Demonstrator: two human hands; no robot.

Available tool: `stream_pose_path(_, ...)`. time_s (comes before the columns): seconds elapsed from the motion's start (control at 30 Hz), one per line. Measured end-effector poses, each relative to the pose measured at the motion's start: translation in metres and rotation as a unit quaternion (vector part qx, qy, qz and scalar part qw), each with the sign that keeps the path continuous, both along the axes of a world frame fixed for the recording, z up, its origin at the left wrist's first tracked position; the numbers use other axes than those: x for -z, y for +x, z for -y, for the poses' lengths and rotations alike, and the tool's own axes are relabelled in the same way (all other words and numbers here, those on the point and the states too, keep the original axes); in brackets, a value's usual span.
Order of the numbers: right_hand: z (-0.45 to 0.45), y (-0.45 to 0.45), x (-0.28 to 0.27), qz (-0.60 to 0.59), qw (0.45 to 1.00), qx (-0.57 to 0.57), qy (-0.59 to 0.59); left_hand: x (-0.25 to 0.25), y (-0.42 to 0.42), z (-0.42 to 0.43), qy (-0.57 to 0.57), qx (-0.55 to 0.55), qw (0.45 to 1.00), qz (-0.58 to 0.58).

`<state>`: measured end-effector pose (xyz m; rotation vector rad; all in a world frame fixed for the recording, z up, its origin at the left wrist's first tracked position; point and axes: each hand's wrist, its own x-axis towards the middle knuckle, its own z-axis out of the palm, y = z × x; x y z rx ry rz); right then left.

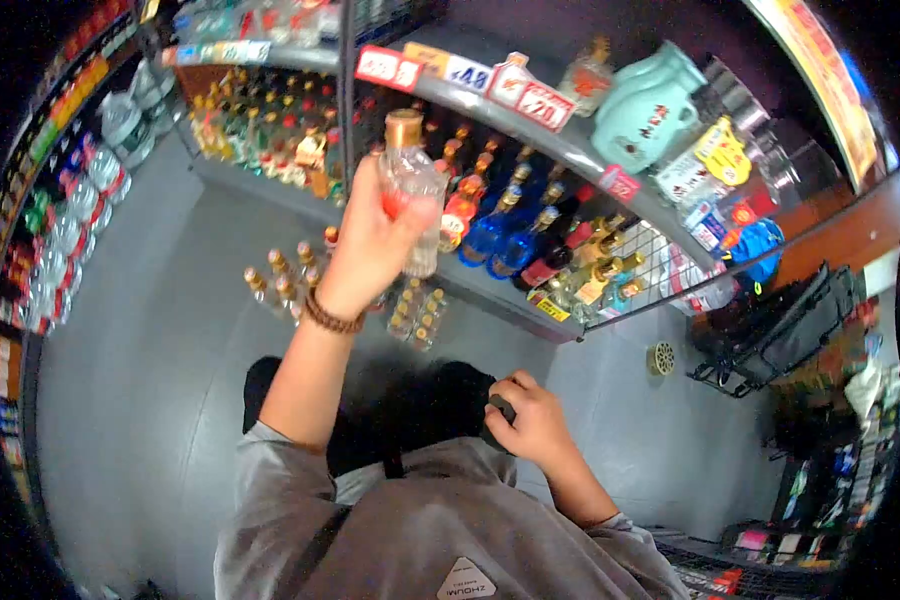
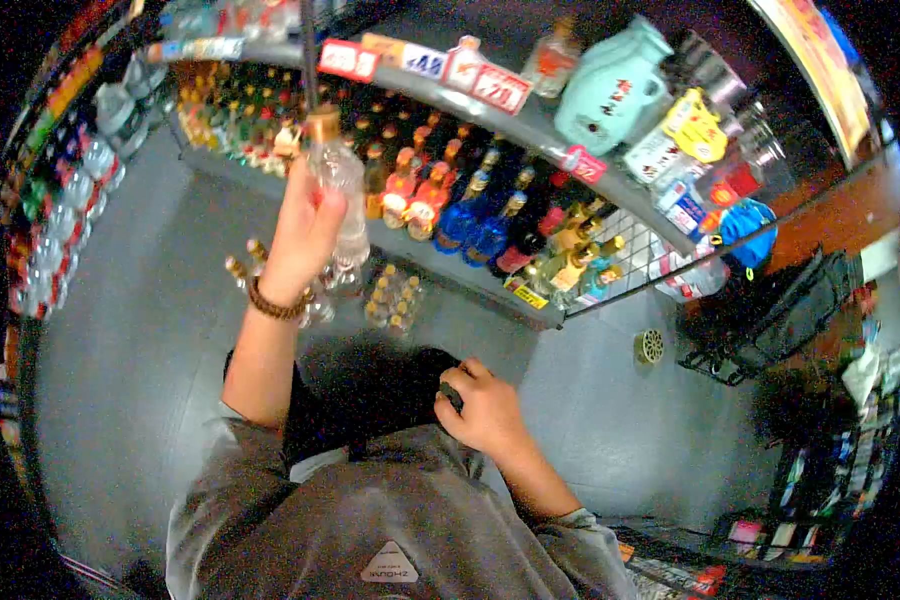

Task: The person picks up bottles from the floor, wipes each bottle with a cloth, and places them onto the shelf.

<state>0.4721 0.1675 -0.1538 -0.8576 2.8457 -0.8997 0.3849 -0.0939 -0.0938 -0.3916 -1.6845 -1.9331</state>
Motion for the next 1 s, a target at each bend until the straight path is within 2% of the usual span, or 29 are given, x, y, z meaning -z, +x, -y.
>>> stream_pose_path(0.03, -0.003, -0.002, -0.003, 0.003, 1.0, 0.007, 0.005, -0.018, -0.017, -0.006, -0.033, -0.028, 0.999, 0.029)
stream_pose_path(0.1, -0.013, -0.006, -0.005, -0.006, 1.0, 0.023, 0.001, -0.041, -0.058, -0.006, 0.113, 0.16, 0.97, 0.143)
stream_pose_path(0.13, -0.021, -0.009, -0.001, -0.006, 1.0, 0.029, -0.001, -0.048, -0.076, -0.017, 0.088, 0.101, 0.984, 0.119)
stream_pose_path(0.17, -0.027, -0.011, 0.001, -0.007, 0.999, 0.034, -0.003, -0.058, -0.09, -0.02, 0.092, 0.173, 0.973, 0.12)
stream_pose_path(0.3, -0.047, -0.017, 0.001, 0.0, 0.998, 0.065, -0.023, -0.103, -0.138, -0.043, 0.084, 0.193, 0.971, 0.114)
stream_pose_path(0.4, -0.059, -0.029, -0.001, 0.019, 0.994, 0.097, -0.039, -0.115, -0.189, -0.047, 0.015, 0.247, 0.968, 0.026)
stream_pose_path(0.43, -0.064, -0.034, -0.001, 0.028, 0.993, 0.107, -0.035, -0.122, -0.204, -0.048, 0.012, 0.249, 0.968, 0.029)
stream_pose_path(0.53, -0.072, -0.048, -0.004, 0.041, 0.992, 0.121, -0.023, -0.135, -0.231, -0.053, -0.198, 0.171, 0.964, 0.049)
stream_pose_path(0.63, -0.077, -0.066, -0.002, 0.035, 0.993, 0.115, -0.021, -0.133, -0.257, -0.063, -0.262, 0.13, 0.956, 0.017)
stream_pose_path(0.7, -0.078, -0.074, 0.0, 0.033, 0.993, 0.109, -0.025, -0.128, -0.268, -0.067, -0.248, 0.112, 0.962, 0.011)
stream_pose_path(0.77, -0.08, -0.08, 0.0, 0.029, 0.995, 0.096, -0.021, -0.123, -0.276, -0.068, -0.321, 0.052, 0.945, 0.019)
stream_pose_path(0.83, -0.081, -0.084, 0.004, 0.039, 0.995, 0.096, -0.012, -0.119, -0.272, -0.071, -0.338, 0.012, 0.94, 0.03)
stream_pose_path(0.9, -0.08, -0.085, 0.006, 0.048, 0.994, 0.095, -0.004, -0.113, -0.275, -0.072, -0.414, -0.07, 0.907, 0.029)
stream_pose_path(1.0, -0.078, -0.087, 0.008, 0.061, 0.994, 0.094, 0.009, -0.112, -0.269, -0.076, -0.445, -0.081, 0.89, 0.051)
